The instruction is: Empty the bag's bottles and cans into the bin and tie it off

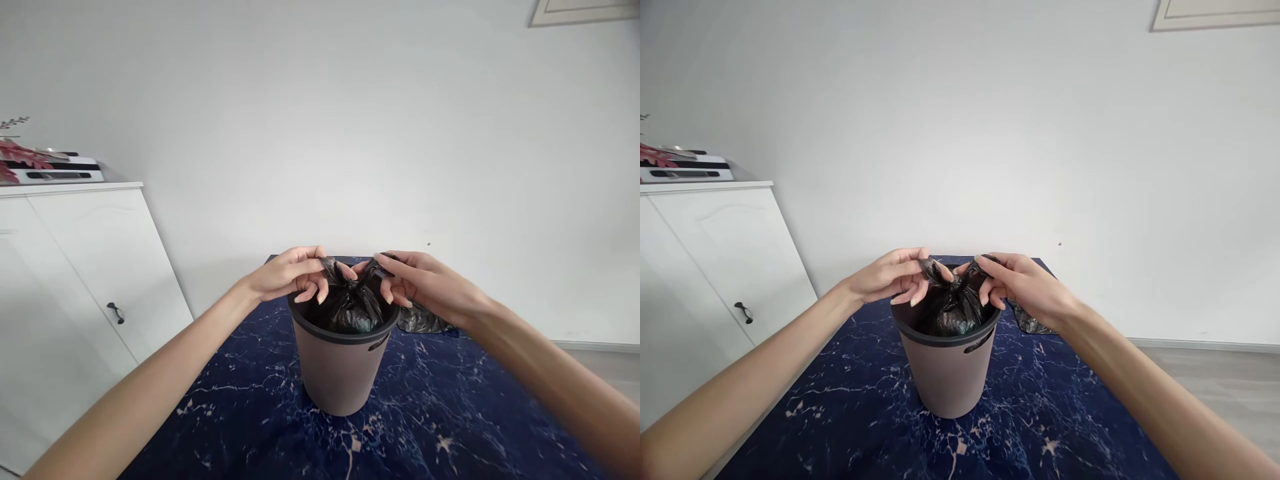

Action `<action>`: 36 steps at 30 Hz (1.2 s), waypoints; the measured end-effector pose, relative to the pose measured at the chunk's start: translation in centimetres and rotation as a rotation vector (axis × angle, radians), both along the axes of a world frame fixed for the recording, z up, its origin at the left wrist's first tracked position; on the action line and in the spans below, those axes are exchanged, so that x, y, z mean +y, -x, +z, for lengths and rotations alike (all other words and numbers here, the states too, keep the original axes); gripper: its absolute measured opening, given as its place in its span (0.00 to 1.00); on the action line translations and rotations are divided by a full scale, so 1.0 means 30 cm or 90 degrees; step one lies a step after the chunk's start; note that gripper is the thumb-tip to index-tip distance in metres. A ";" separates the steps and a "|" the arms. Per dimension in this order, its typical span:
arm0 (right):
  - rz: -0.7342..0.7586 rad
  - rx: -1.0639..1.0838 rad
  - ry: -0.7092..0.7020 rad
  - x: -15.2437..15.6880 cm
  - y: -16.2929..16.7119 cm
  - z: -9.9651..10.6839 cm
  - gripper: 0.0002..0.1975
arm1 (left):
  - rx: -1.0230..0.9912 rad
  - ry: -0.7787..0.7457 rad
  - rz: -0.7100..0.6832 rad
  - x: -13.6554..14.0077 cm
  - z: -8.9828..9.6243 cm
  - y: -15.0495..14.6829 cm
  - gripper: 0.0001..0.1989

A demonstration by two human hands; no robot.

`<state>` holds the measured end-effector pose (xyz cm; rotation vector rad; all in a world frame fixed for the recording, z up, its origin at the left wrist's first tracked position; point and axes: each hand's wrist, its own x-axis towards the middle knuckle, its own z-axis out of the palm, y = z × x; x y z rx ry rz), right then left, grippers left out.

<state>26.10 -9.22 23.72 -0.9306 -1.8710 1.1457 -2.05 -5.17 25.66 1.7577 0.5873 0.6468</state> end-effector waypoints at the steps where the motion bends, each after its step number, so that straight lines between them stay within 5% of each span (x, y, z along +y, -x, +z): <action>1: 0.023 0.037 0.035 0.006 0.010 -0.003 0.27 | -0.035 0.017 0.008 0.000 -0.004 -0.010 0.18; 4: 0.034 0.105 0.066 0.022 0.032 -0.008 0.22 | -0.090 0.045 0.024 -0.007 -0.001 -0.031 0.16; 7: 0.032 0.066 0.038 0.017 0.039 -0.001 0.20 | -0.007 0.028 0.051 -0.020 0.006 -0.038 0.13; 17: -0.019 -0.243 -0.055 0.012 -0.005 0.016 0.21 | 0.273 -0.234 0.211 -0.033 -0.024 0.007 0.08; 22: -0.141 -0.426 -0.241 0.032 0.031 0.014 0.22 | 0.215 -0.218 0.192 -0.059 -0.021 -0.009 0.09; 27: -0.107 -0.543 -0.279 0.029 0.094 0.033 0.23 | 0.144 -0.235 0.150 -0.099 0.001 -0.041 0.09; 34: -0.090 -0.677 -0.390 0.024 0.174 0.074 0.05 | 0.086 -0.310 0.187 -0.139 -0.008 -0.031 0.08; 36: -0.107 -0.622 -0.377 0.015 0.174 0.078 0.07 | 0.084 -0.344 0.222 -0.159 -0.044 -0.003 0.24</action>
